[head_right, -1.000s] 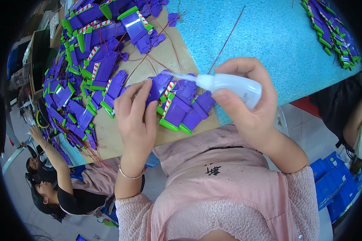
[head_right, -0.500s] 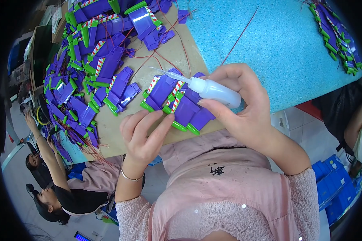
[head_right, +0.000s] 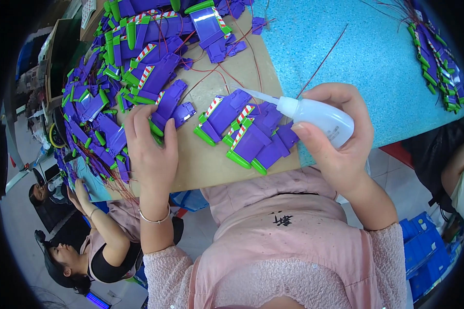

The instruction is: The person applies glue to plastic components using a glue bottle.

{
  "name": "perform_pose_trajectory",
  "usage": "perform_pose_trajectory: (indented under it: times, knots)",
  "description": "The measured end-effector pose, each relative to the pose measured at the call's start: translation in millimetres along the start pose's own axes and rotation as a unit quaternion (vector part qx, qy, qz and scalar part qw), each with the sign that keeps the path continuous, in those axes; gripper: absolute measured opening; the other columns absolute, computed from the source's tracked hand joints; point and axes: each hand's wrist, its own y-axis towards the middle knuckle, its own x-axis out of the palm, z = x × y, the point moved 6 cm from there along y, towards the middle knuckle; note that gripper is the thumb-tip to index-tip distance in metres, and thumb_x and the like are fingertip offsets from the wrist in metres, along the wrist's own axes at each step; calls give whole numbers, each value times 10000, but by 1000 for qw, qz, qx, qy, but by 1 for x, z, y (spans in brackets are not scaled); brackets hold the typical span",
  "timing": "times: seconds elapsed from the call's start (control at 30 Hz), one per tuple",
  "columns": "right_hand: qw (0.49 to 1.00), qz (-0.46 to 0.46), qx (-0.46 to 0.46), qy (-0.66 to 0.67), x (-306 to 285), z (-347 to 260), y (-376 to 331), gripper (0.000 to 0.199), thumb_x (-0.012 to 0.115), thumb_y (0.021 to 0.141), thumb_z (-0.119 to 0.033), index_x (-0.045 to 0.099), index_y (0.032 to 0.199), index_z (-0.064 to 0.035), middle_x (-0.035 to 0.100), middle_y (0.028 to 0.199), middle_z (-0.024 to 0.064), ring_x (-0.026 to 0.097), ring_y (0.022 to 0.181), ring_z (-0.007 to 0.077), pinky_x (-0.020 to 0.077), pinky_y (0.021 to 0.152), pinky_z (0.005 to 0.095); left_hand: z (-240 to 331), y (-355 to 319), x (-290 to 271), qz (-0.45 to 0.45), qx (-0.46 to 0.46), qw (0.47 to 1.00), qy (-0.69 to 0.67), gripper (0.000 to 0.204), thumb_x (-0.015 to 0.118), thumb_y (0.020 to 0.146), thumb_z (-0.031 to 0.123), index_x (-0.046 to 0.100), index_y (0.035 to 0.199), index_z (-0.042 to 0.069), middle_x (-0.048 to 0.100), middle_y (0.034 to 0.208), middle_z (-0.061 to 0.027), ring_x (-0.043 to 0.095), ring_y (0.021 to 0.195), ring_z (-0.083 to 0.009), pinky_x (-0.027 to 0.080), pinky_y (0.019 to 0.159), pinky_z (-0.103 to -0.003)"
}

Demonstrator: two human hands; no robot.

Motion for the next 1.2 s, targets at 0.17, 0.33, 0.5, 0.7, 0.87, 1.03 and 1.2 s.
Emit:
perform_pose_trajectory:
  times: [0.17,0.33,0.5,0.7,0.87,1.03,1.2]
  knots:
    - [999,25,-8,42,2,-2,7,300,699,827,-78,517,1055,-10,575,954,49,538,822,75,445,723,216,11,-2,-8,-28,23,999,11,436,655,714,32,554,1134,-28,580,1044,-193,557,959,-360,448,806,-425]
    - [999,19,-30,-1,6,-4,11,231,681,842,-77,546,1015,-6,591,897,41,552,763,73,453,663,211,46,-11,-17,-51,76,992,-85,503,663,685,33,570,1178,-10,599,1079,-161,557,894,-304,442,778,-398]
    - [1000,-2,-20,-7,20,-6,13,178,678,836,-46,582,976,8,623,883,54,574,741,76,460,634,215,51,-20,2,-64,83,994,-42,538,685,649,24,601,1180,7,597,1085,-116,523,859,-264,451,770,-359]
    - [997,-46,-62,-27,28,-7,11,174,700,811,-30,611,954,16,642,886,80,607,755,108,474,644,229,52,-18,3,-69,87,993,-41,546,684,646,25,605,1186,16,596,1080,-112,511,868,-264,450,768,-360]
    - [995,-52,-56,-59,32,-9,12,188,707,803,-28,614,959,21,648,880,86,628,766,128,485,652,241,53,-18,2,-66,92,993,-32,547,685,645,31,606,1186,17,598,1078,-111,511,870,-264,450,768,-359]
    - [995,-50,-63,-52,23,-11,12,194,713,799,-30,615,957,25,653,896,95,632,760,124,490,650,235,55,-20,1,-33,108,994,3,525,677,640,19,643,1163,45,621,1106,-85,499,844,-242,433,748,-331]
    - [995,-37,-90,-37,28,-16,15,195,715,794,-26,615,955,23,655,892,96,634,764,129,490,650,237,61,-21,-3,-3,143,989,49,466,643,661,7,686,1119,76,642,1112,-53,475,811,-208,391,746,-291]
